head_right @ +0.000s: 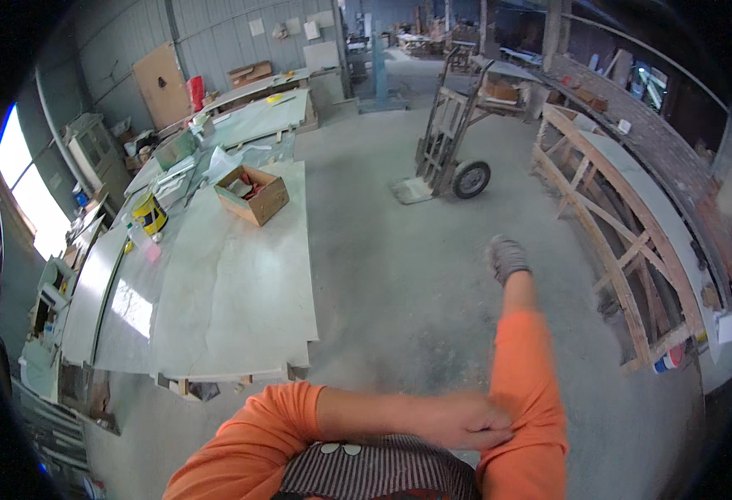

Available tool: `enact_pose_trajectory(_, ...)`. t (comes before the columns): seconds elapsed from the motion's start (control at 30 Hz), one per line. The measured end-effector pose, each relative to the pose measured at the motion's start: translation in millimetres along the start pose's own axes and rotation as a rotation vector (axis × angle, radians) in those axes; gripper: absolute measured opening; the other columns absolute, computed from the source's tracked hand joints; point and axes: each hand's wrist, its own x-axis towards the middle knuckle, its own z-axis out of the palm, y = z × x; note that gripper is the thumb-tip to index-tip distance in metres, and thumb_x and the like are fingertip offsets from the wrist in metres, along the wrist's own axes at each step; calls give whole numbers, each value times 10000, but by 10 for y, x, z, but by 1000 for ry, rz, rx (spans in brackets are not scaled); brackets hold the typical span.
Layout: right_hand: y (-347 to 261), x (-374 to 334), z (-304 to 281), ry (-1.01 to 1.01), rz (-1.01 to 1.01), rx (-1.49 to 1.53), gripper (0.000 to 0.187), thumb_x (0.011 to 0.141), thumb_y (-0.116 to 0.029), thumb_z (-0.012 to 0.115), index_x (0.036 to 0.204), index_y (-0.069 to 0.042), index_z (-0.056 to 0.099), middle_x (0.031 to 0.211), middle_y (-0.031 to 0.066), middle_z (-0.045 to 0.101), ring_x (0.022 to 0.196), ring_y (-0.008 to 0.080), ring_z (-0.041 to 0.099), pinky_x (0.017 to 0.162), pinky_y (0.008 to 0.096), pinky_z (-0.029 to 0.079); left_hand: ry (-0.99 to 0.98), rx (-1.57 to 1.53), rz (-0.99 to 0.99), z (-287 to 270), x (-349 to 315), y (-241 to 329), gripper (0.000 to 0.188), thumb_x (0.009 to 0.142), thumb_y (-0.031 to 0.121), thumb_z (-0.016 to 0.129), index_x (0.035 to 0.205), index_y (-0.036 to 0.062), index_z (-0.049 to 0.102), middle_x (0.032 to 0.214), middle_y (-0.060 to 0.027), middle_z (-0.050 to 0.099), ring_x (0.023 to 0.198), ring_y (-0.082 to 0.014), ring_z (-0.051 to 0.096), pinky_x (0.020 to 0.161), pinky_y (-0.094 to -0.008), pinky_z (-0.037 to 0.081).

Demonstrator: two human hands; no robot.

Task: The person applies yellow tape to a large glass panel, wipes the surface with a cloth, and places small wooden spacers along the edges. The person then picks up a box of small parts and continues arranging spacers on the panel.

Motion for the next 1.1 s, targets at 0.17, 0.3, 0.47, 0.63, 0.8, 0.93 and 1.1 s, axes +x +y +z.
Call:
enact_pose_trajectory(0.17,52,434,-374,177,54,1558,210,841,-152,437,663,-103,537,542,53,505,462,197,433,513,361,402,-78,-615,-425,33,107,-640,439,999,409,453,796,23,505,592,-53,477,541,-162,475,512,-347,415)
enact_pose_trajectory(0.3,-96,809,-183,191,216,1668,241,844,-132,402,638,-98,521,540,49,499,472,204,433,510,363,385,335,-463,-616,-374,435,-1297,388,1015,404,425,901,42,504,712,-46,508,586,-138,486,521,-316,422)
enact_pose_trajectory(0.47,-212,1456,12,11,151,1615,225,833,-94,429,625,-102,516,562,56,524,487,201,455,508,356,381,640,-118,-213,-715,833,-1891,316,1027,344,413,1014,37,488,824,-58,514,699,-154,482,644,-317,444)
enact_pose_trajectory(0.63,-204,2556,-330,-213,-44,1307,200,854,-141,437,680,-106,529,590,62,511,512,216,458,512,369,384,349,-578,-196,-1220,1102,-2165,312,1022,313,423,1085,24,524,798,-66,546,717,-178,504,667,-351,446)
enact_pose_trajectory(0.8,-198,3661,51,147,-164,-155,197,881,-177,479,886,-67,642,835,119,646,760,283,623,677,403,507,142,-96,-355,-2091,1384,-2523,300,959,311,485,944,17,543,832,-204,602,770,-369,582,696,-438,462)
enact_pose_trajectory(0.93,244,3484,796,-213,-632,-1572,240,885,-204,497,1008,-58,643,1071,158,664,985,324,634,836,407,507,269,-77,-669,-2568,1502,-2739,328,950,343,485,936,25,563,823,-191,618,806,-387,606,702,-463,465)
enact_pose_trajectory(1.1,468,3351,1639,-569,-266,-1502,344,871,-274,531,1146,-90,623,1191,158,638,1115,324,606,916,420,484,416,7,-853,-2886,1525,-3159,322,944,338,485,895,29,563,798,-177,616,767,-375,608,692,-462,463)
